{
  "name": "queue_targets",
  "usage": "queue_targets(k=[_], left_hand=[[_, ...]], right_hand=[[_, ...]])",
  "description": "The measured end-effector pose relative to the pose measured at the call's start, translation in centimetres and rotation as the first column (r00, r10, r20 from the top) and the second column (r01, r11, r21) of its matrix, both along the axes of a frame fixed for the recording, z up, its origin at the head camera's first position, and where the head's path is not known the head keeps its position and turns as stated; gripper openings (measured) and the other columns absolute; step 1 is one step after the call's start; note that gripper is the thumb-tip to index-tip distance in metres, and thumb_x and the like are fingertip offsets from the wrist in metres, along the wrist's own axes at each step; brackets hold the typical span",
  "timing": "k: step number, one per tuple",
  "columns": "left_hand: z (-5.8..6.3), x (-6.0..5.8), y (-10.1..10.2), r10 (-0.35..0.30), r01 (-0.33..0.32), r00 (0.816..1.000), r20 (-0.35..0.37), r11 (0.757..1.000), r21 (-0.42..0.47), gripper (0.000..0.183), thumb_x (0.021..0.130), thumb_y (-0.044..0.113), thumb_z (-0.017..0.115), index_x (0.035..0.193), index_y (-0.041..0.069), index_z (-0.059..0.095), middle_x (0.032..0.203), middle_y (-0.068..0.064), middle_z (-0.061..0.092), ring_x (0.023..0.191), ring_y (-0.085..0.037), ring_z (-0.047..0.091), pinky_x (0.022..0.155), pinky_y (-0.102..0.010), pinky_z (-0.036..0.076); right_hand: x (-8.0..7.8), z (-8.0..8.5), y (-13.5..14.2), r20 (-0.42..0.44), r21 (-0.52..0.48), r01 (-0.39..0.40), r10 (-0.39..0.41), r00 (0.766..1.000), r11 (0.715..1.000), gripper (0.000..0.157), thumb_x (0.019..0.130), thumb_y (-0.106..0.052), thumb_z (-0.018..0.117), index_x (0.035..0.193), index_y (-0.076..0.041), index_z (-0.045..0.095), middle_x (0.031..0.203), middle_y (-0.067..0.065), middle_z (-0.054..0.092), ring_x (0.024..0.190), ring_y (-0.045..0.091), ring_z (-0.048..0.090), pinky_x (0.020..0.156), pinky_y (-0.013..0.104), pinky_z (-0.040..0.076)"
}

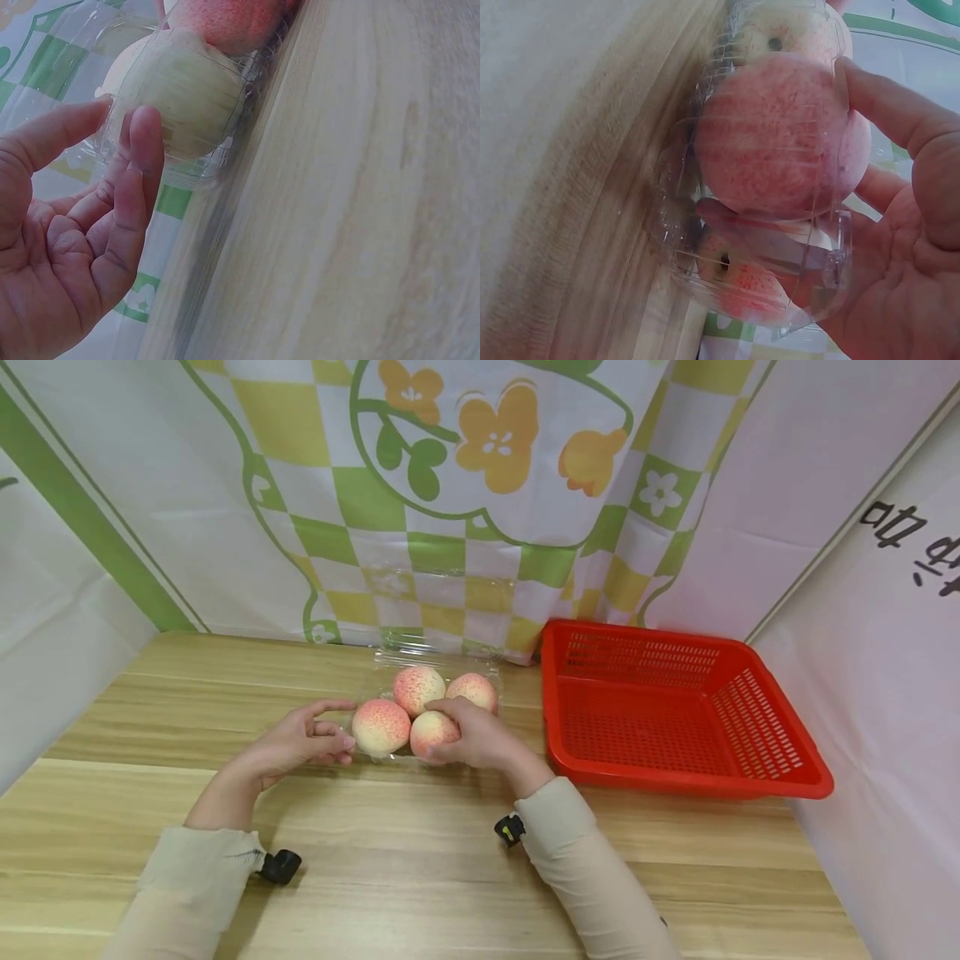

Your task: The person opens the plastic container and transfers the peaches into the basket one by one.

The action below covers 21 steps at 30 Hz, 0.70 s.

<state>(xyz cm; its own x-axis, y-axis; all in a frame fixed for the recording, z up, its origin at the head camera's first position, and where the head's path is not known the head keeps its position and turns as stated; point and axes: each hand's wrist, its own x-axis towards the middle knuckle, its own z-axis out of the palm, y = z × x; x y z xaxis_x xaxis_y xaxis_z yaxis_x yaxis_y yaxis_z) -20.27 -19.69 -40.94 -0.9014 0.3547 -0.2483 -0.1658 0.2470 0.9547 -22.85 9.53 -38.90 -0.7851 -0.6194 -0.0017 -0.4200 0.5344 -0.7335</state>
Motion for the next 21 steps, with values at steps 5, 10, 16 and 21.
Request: queue_targets(k=[5,10,16,21], left_hand=[[0.01,0.06,-0.09,-0.007,0.007,1.0,-0.002,1.0,0.021,0.075,0.094,0.006,0.064,0.155,0.001,0.021,0.097,-0.014,0.072,0.082,-0.014,0.071,0.086,-0.031,0.06],[-0.24,0.02,-0.2,-0.005,0.004,1.0,0.014,0.999,0.044,0.075,0.094,0.003,0.063,0.155,0.001,0.02,0.099,-0.02,0.072,0.079,-0.014,0.071,0.083,-0.031,0.061],[-0.24,0.02,-0.18,-0.005,0.004,1.0,0.02,0.999,0.05,0.076,0.094,0.003,0.064,0.155,0.002,0.02,0.098,-0.019,0.072,0.078,-0.014,0.071,0.082,-0.031,0.061],[-0.11,0.16,-0.15,-0.009,0.008,1.0,0.01,0.998,0.066,0.076,0.094,0.004,0.064,0.155,0.0,0.02,0.095,-0.016,0.073,0.077,-0.013,0.071,0.082,-0.03,0.061]], right_hand=[[0.1,0.08,0.0,0.033,0.016,0.009,-0.009,0.999,1.0,0.06,0.084,-0.019,0.079,0.138,-0.006,0.055,0.128,0.009,0.062,0.105,0.022,0.06,0.096,0.036,0.051],[0.43,0.05,-0.11,0.035,0.042,0.024,-0.026,0.999,0.999,0.063,0.085,-0.025,0.079,0.14,-0.009,0.053,0.131,0.007,0.06,0.108,0.022,0.06,0.099,0.039,0.05],[0.3,-0.27,0.0,0.007,0.012,0.024,-0.024,1.0,1.0,0.063,0.084,-0.024,0.08,0.14,-0.008,0.054,0.129,0.008,0.062,0.108,0.022,0.06,0.099,0.038,0.05],[0.14,-0.38,0.15,-0.008,-0.016,0.008,-0.008,1.0,1.0,0.06,0.083,-0.02,0.081,0.137,-0.008,0.057,0.125,0.007,0.064,0.104,0.02,0.06,0.095,0.034,0.05]])
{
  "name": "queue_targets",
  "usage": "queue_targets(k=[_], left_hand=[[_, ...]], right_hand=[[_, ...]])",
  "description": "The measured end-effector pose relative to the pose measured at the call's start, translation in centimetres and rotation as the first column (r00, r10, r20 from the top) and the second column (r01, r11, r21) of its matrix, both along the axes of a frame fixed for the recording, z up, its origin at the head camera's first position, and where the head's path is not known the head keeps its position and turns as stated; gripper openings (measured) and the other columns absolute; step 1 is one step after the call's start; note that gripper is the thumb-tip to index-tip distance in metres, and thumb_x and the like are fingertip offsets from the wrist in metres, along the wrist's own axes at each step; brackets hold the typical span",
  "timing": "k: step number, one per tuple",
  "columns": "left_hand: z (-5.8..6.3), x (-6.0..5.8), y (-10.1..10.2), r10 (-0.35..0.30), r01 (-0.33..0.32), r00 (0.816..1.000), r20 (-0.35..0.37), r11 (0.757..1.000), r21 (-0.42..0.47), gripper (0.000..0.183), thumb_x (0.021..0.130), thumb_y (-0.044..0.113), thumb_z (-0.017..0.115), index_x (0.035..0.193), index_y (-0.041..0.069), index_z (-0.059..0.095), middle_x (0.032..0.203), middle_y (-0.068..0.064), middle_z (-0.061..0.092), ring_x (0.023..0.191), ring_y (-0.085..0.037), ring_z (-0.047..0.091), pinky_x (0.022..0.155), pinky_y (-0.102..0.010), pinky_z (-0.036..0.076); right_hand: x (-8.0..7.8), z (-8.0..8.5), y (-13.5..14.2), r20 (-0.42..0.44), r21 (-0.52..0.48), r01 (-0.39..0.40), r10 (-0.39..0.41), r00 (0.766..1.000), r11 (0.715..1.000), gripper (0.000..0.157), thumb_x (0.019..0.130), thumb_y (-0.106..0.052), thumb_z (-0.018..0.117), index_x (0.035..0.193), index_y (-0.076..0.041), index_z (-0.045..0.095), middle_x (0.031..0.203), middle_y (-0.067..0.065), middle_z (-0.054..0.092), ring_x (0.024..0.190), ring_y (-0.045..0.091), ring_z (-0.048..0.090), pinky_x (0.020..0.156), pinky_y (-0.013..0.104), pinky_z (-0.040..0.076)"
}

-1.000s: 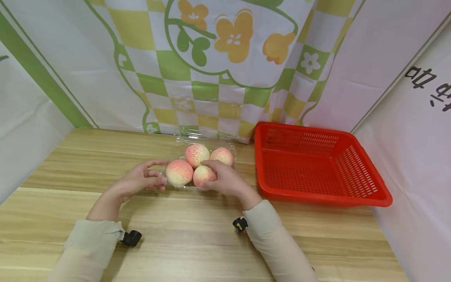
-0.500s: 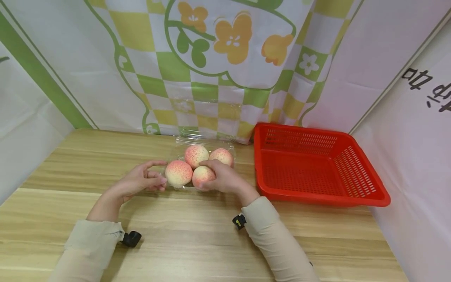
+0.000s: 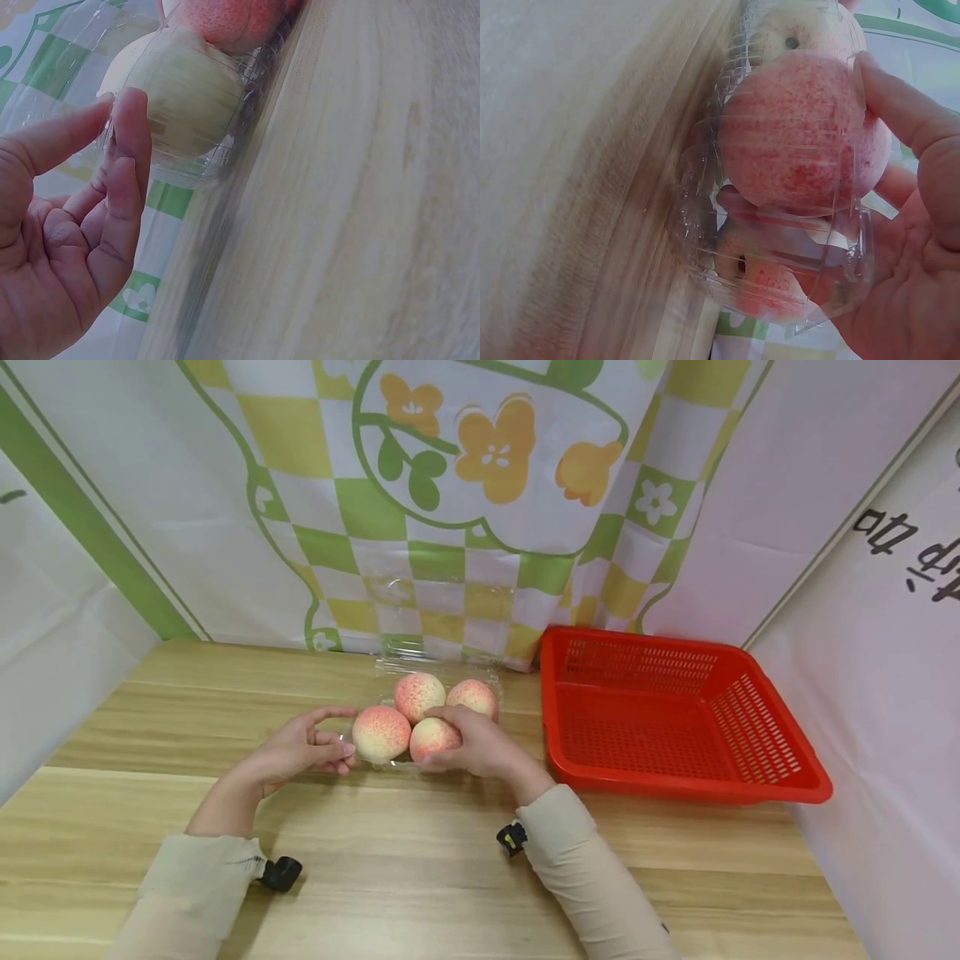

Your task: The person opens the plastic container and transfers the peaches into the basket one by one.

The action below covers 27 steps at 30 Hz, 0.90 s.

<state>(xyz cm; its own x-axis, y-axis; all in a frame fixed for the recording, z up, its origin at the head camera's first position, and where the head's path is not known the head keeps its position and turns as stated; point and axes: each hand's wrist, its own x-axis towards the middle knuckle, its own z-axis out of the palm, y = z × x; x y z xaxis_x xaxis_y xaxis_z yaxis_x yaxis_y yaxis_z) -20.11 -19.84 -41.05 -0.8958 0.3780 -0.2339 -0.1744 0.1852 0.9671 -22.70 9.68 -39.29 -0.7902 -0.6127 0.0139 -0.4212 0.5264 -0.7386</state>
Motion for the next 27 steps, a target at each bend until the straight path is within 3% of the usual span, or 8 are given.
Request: queue_targets(k=[8,17,27], left_hand=[[-0.05,0.11,0.16,-0.008,0.008,1.0,-0.009,1.0,-0.008,0.078,0.094,0.003,0.065,0.156,0.0,0.017,0.089,-0.009,0.073,0.078,-0.015,0.071,0.083,-0.031,0.061],[-0.01,0.1,0.41,-0.004,0.004,1.0,-0.019,1.0,-0.011,0.079,0.093,0.002,0.065,0.156,0.0,0.017,0.095,-0.019,0.072,0.077,-0.015,0.071,0.082,-0.031,0.061],[-0.08,0.1,0.38,-0.009,0.009,1.0,-0.024,1.0,-0.009,0.079,0.093,0.003,0.065,0.156,0.0,0.017,0.093,-0.016,0.073,0.077,-0.014,0.071,0.083,-0.031,0.061]], right_hand=[[0.07,-0.09,0.25,-0.041,-0.012,0.007,-0.007,0.999,1.0,0.06,0.081,-0.019,0.083,0.135,-0.008,0.06,0.127,0.008,0.064,0.108,0.021,0.061,0.097,0.035,0.051],[0.33,-0.13,0.42,-0.1,-0.066,0.021,-0.027,0.995,0.998,0.06,0.08,-0.014,0.083,0.134,-0.002,0.06,0.13,0.012,0.064,0.115,0.026,0.06,0.1,0.038,0.05],[0.48,0.47,0.76,-0.089,-0.113,0.067,-0.078,0.993,0.991,0.061,0.081,-0.013,0.082,0.136,-0.003,0.058,0.134,0.015,0.058,0.123,0.031,0.053,0.102,0.046,0.049]])
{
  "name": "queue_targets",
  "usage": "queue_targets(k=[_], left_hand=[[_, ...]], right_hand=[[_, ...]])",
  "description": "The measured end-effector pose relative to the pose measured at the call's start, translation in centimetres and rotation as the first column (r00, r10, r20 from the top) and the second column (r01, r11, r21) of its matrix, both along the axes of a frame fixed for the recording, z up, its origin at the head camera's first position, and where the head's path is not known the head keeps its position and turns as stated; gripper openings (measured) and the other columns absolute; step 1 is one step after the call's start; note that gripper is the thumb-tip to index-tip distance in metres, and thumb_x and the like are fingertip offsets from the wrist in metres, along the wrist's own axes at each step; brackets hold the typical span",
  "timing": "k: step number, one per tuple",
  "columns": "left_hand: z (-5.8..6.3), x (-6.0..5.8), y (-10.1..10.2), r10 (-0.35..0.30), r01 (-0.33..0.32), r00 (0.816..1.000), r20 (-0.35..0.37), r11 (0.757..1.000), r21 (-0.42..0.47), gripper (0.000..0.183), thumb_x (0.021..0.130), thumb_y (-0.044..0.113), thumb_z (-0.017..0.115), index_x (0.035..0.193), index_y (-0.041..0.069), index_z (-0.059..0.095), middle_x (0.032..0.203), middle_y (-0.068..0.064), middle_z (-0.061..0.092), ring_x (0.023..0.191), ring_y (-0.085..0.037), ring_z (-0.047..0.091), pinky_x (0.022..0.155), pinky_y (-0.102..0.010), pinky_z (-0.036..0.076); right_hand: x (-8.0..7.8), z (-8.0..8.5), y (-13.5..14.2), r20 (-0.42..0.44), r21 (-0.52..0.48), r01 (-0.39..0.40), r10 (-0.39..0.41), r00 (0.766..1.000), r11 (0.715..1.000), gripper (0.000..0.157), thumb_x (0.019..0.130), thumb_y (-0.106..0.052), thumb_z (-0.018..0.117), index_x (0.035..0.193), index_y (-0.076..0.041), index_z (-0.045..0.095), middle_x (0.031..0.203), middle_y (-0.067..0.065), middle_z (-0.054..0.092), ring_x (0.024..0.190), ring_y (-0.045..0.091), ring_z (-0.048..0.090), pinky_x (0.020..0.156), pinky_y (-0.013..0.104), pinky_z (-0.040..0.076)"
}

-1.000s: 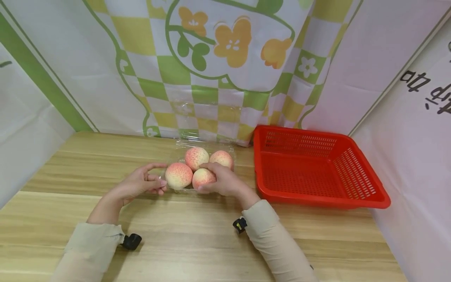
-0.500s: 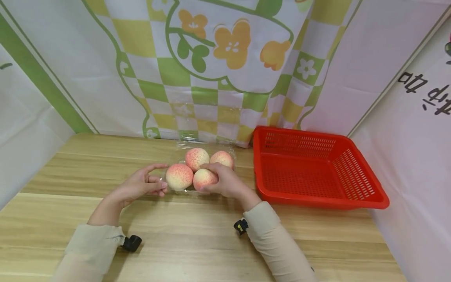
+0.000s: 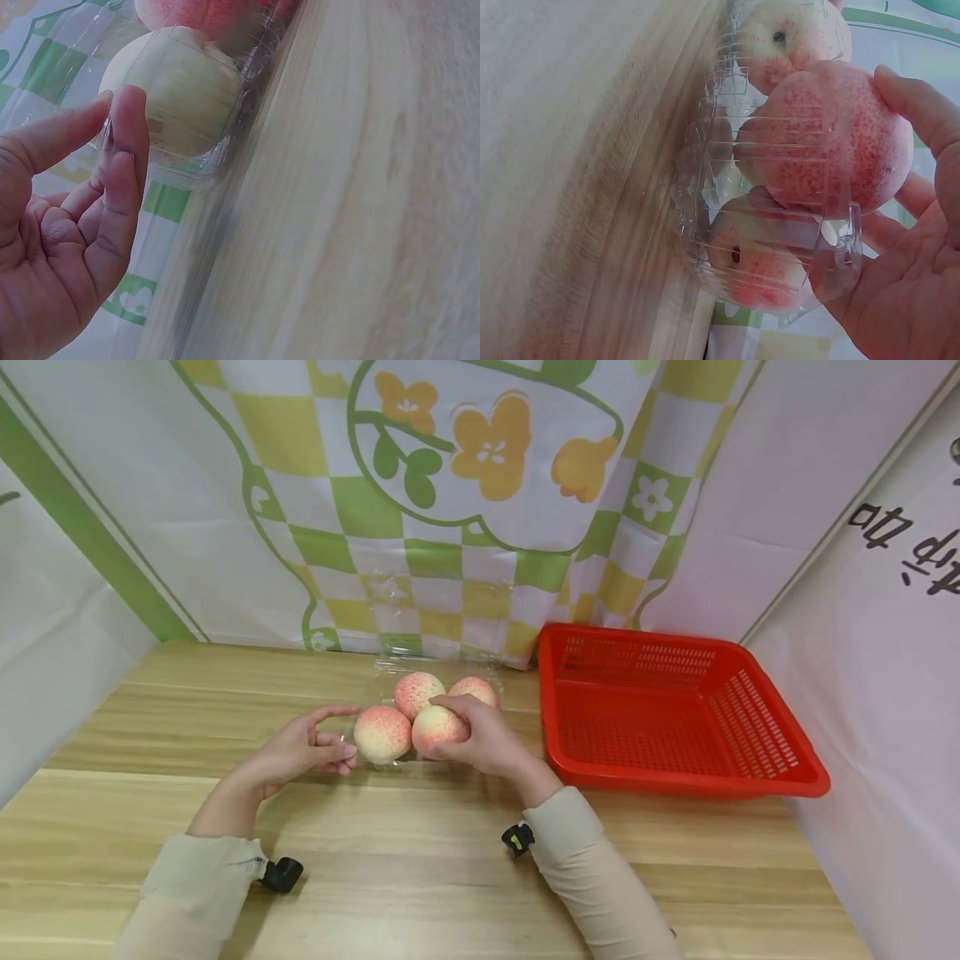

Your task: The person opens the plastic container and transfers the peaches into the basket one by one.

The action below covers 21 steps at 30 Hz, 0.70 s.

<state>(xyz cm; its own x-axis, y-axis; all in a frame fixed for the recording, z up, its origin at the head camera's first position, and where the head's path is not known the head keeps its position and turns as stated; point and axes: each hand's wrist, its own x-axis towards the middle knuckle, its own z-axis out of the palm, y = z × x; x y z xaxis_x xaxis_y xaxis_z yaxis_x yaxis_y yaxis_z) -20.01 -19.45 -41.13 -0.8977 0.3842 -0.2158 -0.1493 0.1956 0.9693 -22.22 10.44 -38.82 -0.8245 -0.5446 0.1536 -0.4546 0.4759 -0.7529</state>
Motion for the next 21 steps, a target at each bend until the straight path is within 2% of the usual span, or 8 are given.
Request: queue_targets(k=[7,16,21], left_hand=[[-0.2,-0.1,0.0,-0.006,0.006,1.0,0.001,1.0,0.006,0.08,0.093,0.002,0.065,0.156,0.0,0.015,0.092,-0.016,0.073,0.078,-0.014,0.071,0.083,-0.031,0.061],[0.0,-0.2,0.0,-0.011,0.011,1.0,-0.003,1.0,0.017,0.079,0.093,0.002,0.064,0.156,-0.001,0.015,0.088,-0.011,0.073,0.076,-0.014,0.071,0.082,-0.031,0.061],[-0.2,-0.2,-0.1,-0.013,0.013,1.0,-0.004,1.0,0.016,0.079,0.093,0.002,0.064,0.156,-0.001,0.015,0.088,-0.012,0.073,0.077,-0.015,0.071,0.082,-0.031,0.061]], right_hand=[[0.0,0.3,0.1,0.013,-0.007,0.015,-0.015,1.0,1.0,0.062,0.08,-0.011,0.083,0.136,-0.004,0.058,0.136,0.015,0.057,0.124,0.031,0.052,0.102,0.047,0.049],[0.0,1.2,0.1,-0.018,-0.032,0.018,-0.019,1.0,0.999,0.061,0.078,-0.009,0.084,0.134,-0.003,0.06,0.132,0.015,0.058,0.123,0.03,0.05,0.1,0.047,0.05],[0.0,1.7,0.0,-0.022,-0.037,0.01,-0.01,1.0,0.999,0.062,0.078,-0.009,0.084,0.134,-0.004,0.06,0.132,0.014,0.055,0.117,0.029,0.053,0.096,0.042,0.052]])
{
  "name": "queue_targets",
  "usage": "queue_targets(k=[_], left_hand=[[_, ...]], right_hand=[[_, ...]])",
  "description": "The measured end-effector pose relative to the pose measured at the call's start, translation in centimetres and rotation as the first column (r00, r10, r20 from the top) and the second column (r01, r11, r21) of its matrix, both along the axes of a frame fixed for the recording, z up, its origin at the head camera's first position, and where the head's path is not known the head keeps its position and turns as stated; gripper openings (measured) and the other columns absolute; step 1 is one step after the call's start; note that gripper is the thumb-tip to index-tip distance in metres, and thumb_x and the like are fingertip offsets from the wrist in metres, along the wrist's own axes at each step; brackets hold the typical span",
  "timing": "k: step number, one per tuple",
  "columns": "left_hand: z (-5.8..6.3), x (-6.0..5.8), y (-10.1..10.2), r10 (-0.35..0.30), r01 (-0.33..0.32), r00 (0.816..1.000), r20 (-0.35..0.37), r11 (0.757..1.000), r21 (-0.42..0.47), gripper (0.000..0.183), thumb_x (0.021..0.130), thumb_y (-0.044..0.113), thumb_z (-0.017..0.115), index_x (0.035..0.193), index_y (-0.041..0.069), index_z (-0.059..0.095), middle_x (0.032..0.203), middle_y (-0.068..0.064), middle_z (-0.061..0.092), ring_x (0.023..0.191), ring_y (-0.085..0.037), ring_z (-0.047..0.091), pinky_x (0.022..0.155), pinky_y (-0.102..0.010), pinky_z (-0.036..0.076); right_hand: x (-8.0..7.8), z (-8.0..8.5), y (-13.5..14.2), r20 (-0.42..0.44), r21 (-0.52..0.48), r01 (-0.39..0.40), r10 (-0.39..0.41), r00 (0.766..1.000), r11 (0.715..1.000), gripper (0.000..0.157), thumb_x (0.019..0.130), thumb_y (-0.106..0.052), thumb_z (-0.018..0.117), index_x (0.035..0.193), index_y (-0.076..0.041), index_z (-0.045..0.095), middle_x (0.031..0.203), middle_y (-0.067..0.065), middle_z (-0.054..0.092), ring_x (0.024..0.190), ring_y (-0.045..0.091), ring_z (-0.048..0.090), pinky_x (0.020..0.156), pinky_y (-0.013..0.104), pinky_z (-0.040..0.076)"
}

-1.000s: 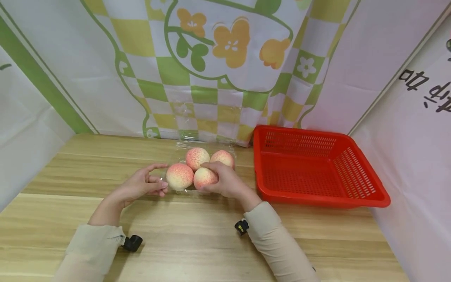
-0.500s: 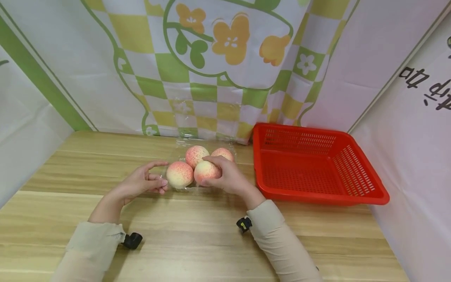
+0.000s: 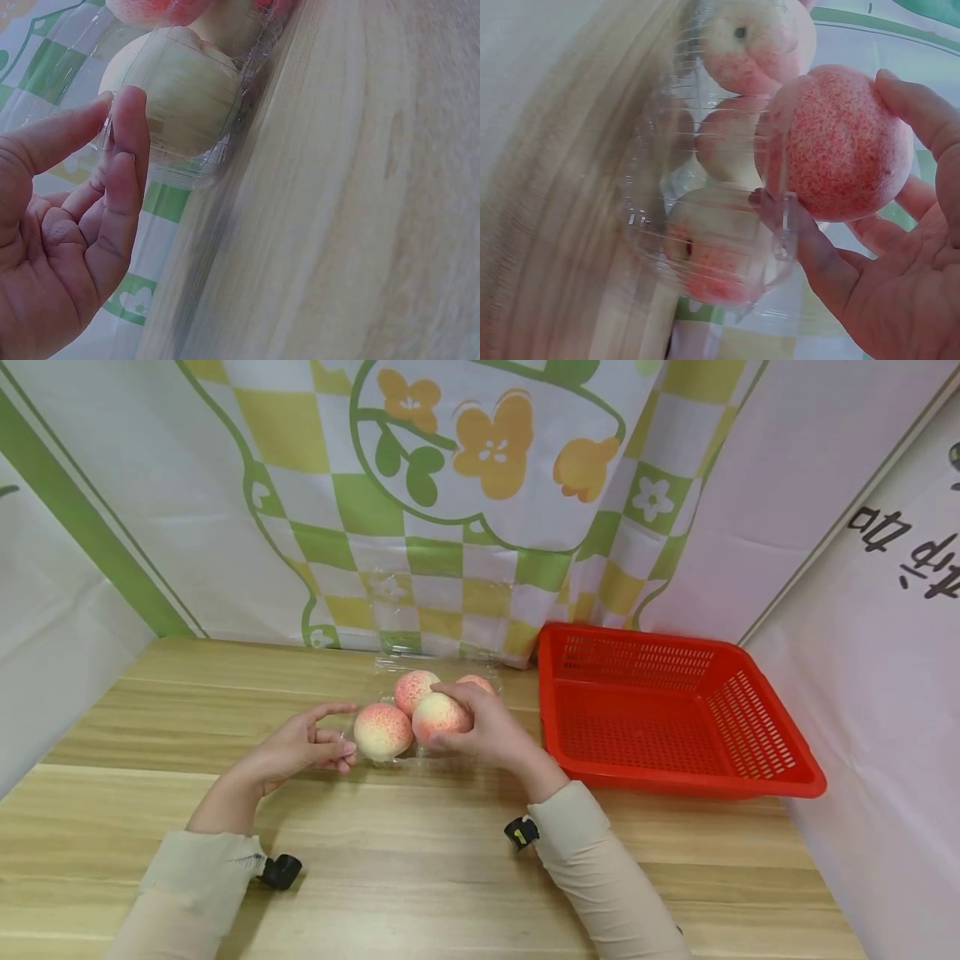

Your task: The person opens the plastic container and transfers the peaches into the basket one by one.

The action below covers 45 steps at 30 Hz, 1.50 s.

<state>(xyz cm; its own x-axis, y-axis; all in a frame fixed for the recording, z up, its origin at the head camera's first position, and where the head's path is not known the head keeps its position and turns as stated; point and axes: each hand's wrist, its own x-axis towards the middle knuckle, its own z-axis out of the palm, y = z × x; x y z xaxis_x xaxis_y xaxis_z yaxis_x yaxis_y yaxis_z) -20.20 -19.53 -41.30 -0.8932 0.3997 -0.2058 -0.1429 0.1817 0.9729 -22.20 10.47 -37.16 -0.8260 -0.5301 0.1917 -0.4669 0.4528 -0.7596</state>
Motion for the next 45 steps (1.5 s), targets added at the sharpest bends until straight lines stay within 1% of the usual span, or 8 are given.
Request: queue_targets(k=[5,10,17,28,32,35,40,45], left_hand=[[0.0,0.0,0.0,-0.001,0.001,1.0,-0.003,1.0,0.006,0.079,0.093,0.003,0.064,0.156,-0.001,0.016,0.09,-0.013,0.073,0.077,-0.015,0.071,0.082,-0.031,0.061],[0.0,0.0,-0.1,-0.003,0.003,1.0,-0.001,1.0,0.009,0.079,0.094,0.002,0.064,0.156,-0.002,0.015,0.09,-0.014,0.073,0.077,-0.014,0.071,0.081,-0.031,0.061],[0.0,0.1,0.0,0.0,-0.001,1.0,0.009,1.0,0.016,0.079,0.094,0.002,0.064,0.156,-0.002,0.015,0.091,-0.016,0.073,0.077,-0.014,0.071,0.081,-0.03,0.061],[0.0,0.1,0.1,-0.002,0.001,1.0,0.011,1.0,0.022,0.079,0.094,0.002,0.064,0.156,-0.002,0.015,0.092,-0.017,0.073,0.077,-0.013,0.071,0.08,-0.029,0.061],[0.0,0.1,0.1,-0.001,0.0,1.0,0.013,1.0,0.022,0.079,0.094,0.002,0.064,0.156,-0.002,0.015,0.092,-0.017,0.073,0.077,-0.014,0.071,0.08,-0.029,0.061],[-0.1,0.0,0.1,0.001,-0.001,1.0,0.014,1.0,0.021,0.079,0.094,0.002,0.064,0.156,-0.002,0.015,0.09,-0.014,0.073,0.077,-0.014,0.071,0.08,-0.029,0.061],[-0.1,0.0,0.1,0.003,-0.003,1.0,0.016,1.0,0.02,0.077,0.095,0.001,0.063,0.156,-0.002,0.015,0.087,-0.009,0.074,0.075,-0.012,0.071,0.079,-0.029,0.061],[-0.2,0.0,0.1,0.003,-0.003,1.0,0.018,1.0,0.023,0.078,0.094,0.001,0.063,0.156,-0.001,0.015,0.086,-0.008,0.074,0.075,-0.012,0.071,0.079,-0.028,0.061]], right_hand=[[0.0,0.6,0.0,0.035,-0.014,0.006,-0.005,0.999,1.0,0.063,0.08,-0.009,0.083,0.137,-0.005,0.057,0.134,0.013,0.056,0.108,0.028,0.06,0.087,0.036,0.058],[0.1,1.1,0.0,0.061,-0.03,0.019,-0.017,0.998,0.999,0.063,0.081,-0.007,0.082,0.138,-0.005,0.056,0.139,0.015,0.056,0.108,0.03,0.061,0.088,0.041,0.059],[0.3,1.6,0.0,0.056,-0.018,0.022,-0.021,0.998,1.0,0.063,0.082,-0.007,0.081,0.139,-0.005,0.055,0.139,0.017,0.056,0.106,0.031,0.062,0.088,0.045,0.059],[0.5,2.4,0.3,0.021,-0.028,0.011,-0.011,1.0,1.0,0.062,0.081,-0.006,0.081,0.139,-0.007,0.056,0.138,0.014,0.056,0.104,0.028,0.06,0.085,0.04,0.06],[0.6,2.9,0.3,0.022,-0.031,0.023,-0.022,1.0,0.999,0.064,0.081,-0.007,0.082,0.139,-0.008,0.056,0.138,0.013,0.056,0.102,0.027,0.059,0.084,0.039,0.06],[0.7,3.3,0.4,0.028,-0.042,0.032,-0.031,0.999,0.999,0.064,0.08,-0.008,0.082,0.139,-0.01,0.057,0.138,0.011,0.056,0.1,0.027,0.059,0.084,0.039,0.06],[0.8,3.9,0.8,0.028,-0.061,0.041,-0.039,0.999,0.997,0.065,0.08,-0.01,0.084,0.139,-0.013,0.057,0.143,0.009,0.054,0.103,0.027,0.06,0.086,0.041,0.06],[0.9,4.7,1.4,0.038,-0.057,0.068,-0.066,0.997,0.996,0.065,0.08,-0.016,0.084,0.14,-0.019,0.057,0.141,0.003,0.055,0.103,0.025,0.059,0.087,0.037,0.059]])
